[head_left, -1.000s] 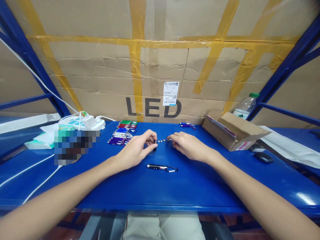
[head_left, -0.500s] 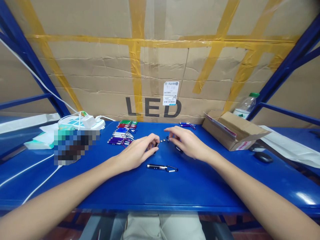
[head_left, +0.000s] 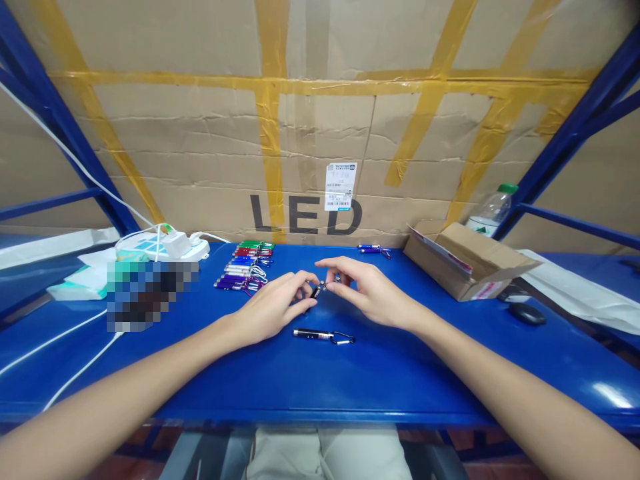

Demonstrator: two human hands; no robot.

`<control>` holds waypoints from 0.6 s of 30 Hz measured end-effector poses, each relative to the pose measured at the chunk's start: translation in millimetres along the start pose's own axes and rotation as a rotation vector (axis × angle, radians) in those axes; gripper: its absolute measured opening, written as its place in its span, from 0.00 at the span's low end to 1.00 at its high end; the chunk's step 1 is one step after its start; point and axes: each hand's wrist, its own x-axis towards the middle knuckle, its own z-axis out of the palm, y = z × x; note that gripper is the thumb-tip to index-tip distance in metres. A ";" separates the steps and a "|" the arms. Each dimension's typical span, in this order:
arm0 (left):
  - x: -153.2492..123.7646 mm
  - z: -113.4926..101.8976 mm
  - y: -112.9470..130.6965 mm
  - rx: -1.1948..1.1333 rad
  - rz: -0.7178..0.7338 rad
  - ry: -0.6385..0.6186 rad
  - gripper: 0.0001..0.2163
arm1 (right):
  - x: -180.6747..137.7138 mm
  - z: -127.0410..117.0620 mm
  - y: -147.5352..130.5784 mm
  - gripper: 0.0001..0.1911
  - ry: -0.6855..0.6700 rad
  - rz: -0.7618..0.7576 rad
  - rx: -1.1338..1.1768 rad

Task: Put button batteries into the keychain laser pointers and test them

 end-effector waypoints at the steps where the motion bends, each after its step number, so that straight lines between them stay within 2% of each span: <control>1: -0.1 0.0 -0.3 0.017 -0.003 -0.007 0.14 | -0.1 0.7 0.5 0.19 0.005 0.005 0.004; 9: 1.1 -1.7 0.0 0.063 0.007 -0.009 0.11 | -0.7 9.0 5.0 0.21 0.023 0.063 0.008; 18: 1.7 -0.2 -1.6 0.093 0.033 0.027 0.10 | 0.2 11.6 2.0 0.21 0.054 0.056 0.117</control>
